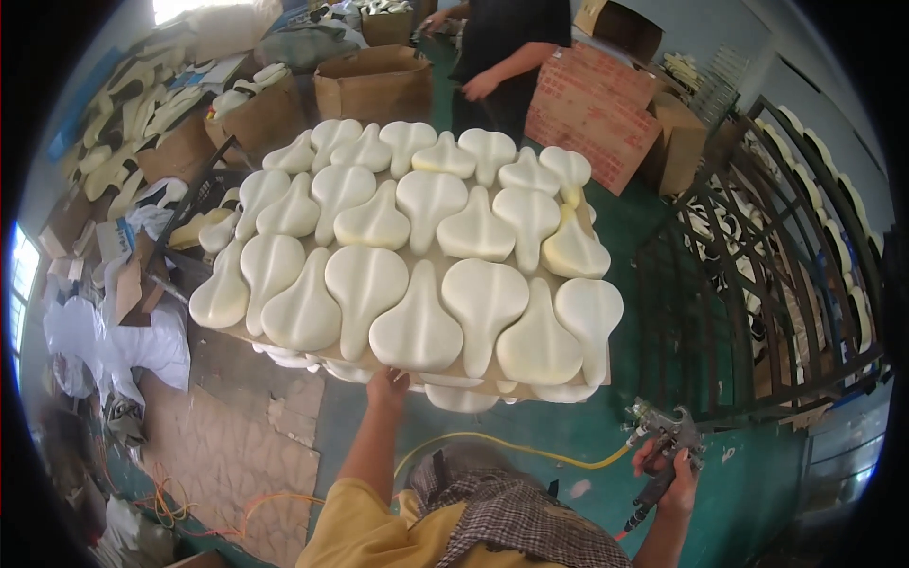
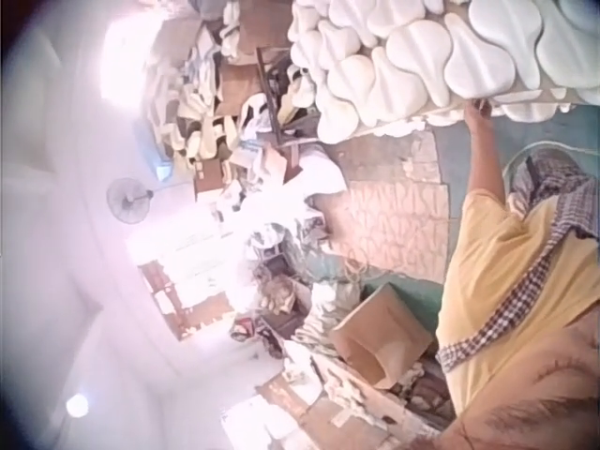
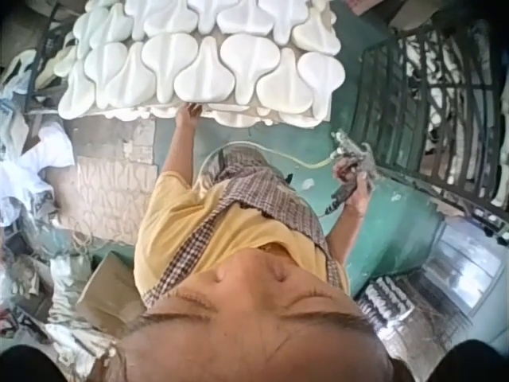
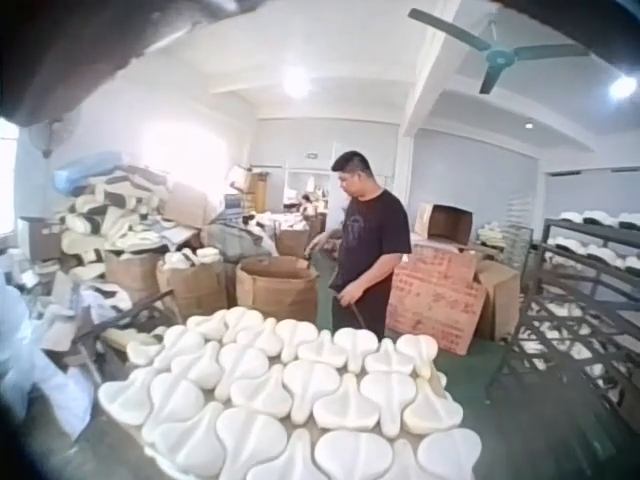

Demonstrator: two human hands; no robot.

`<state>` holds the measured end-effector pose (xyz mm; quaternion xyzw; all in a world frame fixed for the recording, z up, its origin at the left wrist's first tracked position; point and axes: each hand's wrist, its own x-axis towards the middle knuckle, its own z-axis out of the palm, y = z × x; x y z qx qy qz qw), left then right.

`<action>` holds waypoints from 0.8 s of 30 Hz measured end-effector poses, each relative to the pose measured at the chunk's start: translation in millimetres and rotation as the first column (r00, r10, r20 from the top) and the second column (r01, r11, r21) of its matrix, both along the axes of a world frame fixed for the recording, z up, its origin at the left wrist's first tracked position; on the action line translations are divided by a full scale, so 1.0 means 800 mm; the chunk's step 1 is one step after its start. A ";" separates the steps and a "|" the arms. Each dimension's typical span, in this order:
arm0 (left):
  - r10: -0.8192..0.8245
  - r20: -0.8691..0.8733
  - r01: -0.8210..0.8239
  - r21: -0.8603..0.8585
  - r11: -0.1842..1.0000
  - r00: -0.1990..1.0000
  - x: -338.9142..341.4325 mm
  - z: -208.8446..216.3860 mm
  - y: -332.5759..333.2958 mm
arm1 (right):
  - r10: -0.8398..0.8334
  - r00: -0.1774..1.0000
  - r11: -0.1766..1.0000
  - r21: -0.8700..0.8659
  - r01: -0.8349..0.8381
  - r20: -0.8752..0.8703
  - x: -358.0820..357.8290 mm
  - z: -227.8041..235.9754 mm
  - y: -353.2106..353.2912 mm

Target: Applying a spray coating to foam bicycle seat pads and moving the trays to a drying rack.

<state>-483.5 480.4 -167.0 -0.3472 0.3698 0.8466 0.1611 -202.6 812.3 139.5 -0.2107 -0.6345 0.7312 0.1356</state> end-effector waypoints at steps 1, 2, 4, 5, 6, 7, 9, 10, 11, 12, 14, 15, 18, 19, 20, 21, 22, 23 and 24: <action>0.035 -0.022 -0.032 0.113 0.993 0.999 -0.009 -0.003 -0.011 | -0.008 1.000 1.000 -0.009 0.008 -0.004 -0.003 0.003 -0.009; 0.066 -0.047 -0.058 0.156 0.986 0.997 -0.016 -0.016 -0.017 | -0.019 1.000 1.000 -0.009 0.019 0.002 -0.009 0.007 -0.020; 0.054 0.023 -0.056 0.123 0.991 0.998 -0.023 -0.011 0.000 | -0.103 0.995 0.995 0.011 0.103 -0.004 -0.013 0.014 -0.026; 0.081 0.093 -0.088 0.078 0.993 0.992 -0.026 -0.004 0.007 | -0.065 0.998 0.998 -0.007 0.065 0.006 -0.015 0.015 -0.026; 0.057 0.091 -0.066 0.099 0.993 0.994 -0.028 0.013 0.017 | -0.045 0.999 0.999 -0.022 0.046 0.013 -0.013 0.014 -0.024; 0.040 0.088 -0.050 0.116 0.992 0.995 -0.028 0.028 0.019 | -0.103 0.995 0.994 -0.018 0.103 -0.006 -0.009 0.012 -0.022; 0.095 -0.210 -0.042 0.241 0.970 0.973 -0.031 0.024 0.010 | -0.022 1.000 0.998 -0.053 0.022 0.002 -0.008 0.009 -0.021; 0.068 -0.197 -0.011 0.279 0.960 0.978 -0.037 0.020 0.006 | -0.006 1.000 0.999 -0.053 0.006 0.002 -0.008 0.012 -0.020; 0.041 -0.180 0.017 0.313 0.950 0.983 -0.042 0.017 0.003 | -0.049 0.999 0.997 -0.056 0.048 -0.018 -0.004 0.010 -0.020; 0.031 -0.252 0.055 0.327 0.944 0.967 -0.047 0.019 0.009 | -0.056 0.998 0.997 -0.053 0.057 0.012 0.001 0.010 -0.019; -0.003 -0.270 0.092 0.317 0.944 0.963 -0.056 0.012 0.007 | -0.083 0.996 0.995 -0.057 0.084 0.026 0.009 0.006 -0.019; 0.009 -0.274 0.079 0.308 0.948 0.962 -0.059 0.001 -0.009 | -0.090 0.995 0.993 -0.075 0.093 0.047 0.009 0.002 -0.021; -0.017 -0.321 0.136 0.350 0.927 0.947 -0.066 0.003 -0.008 | -0.098 0.980 0.992 -0.066 0.110 0.170 0.016 -0.038 -0.012; -0.030 -0.274 0.113 0.292 0.950 0.961 -0.060 0.011 -0.005 | -0.077 0.957 0.995 -0.042 0.092 0.279 0.017 -0.060 -0.007; -0.065 -0.287 0.148 0.277 0.950 0.956 -0.052 0.035 0.012 | -0.062 0.959 0.995 -0.060 0.081 0.277 0.017 -0.082 -0.001; -0.065 -0.299 0.149 0.270 0.951 0.952 -0.051 0.040 0.008 | -0.058 0.963 0.995 -0.067 0.078 0.265 0.010 -0.098 -0.005; -0.067 -0.300 0.151 0.264 0.953 0.952 -0.050 0.042 0.001 | -0.050 0.945 0.996 -0.049 0.070 0.323 0.003 -0.113 -0.010; -0.071 -0.303 0.154 0.257 0.954 0.950 -0.052 0.045 -0.004 | -0.044 0.926 0.998 -0.033 0.061 0.376 -0.005 -0.129 -0.012; -0.082 -0.318 0.168 0.252 0.953 0.945 -0.052 0.051 0.001 | 0.003 0.925 0.997 -0.072 0.026 0.379 -0.010 -0.146 -0.011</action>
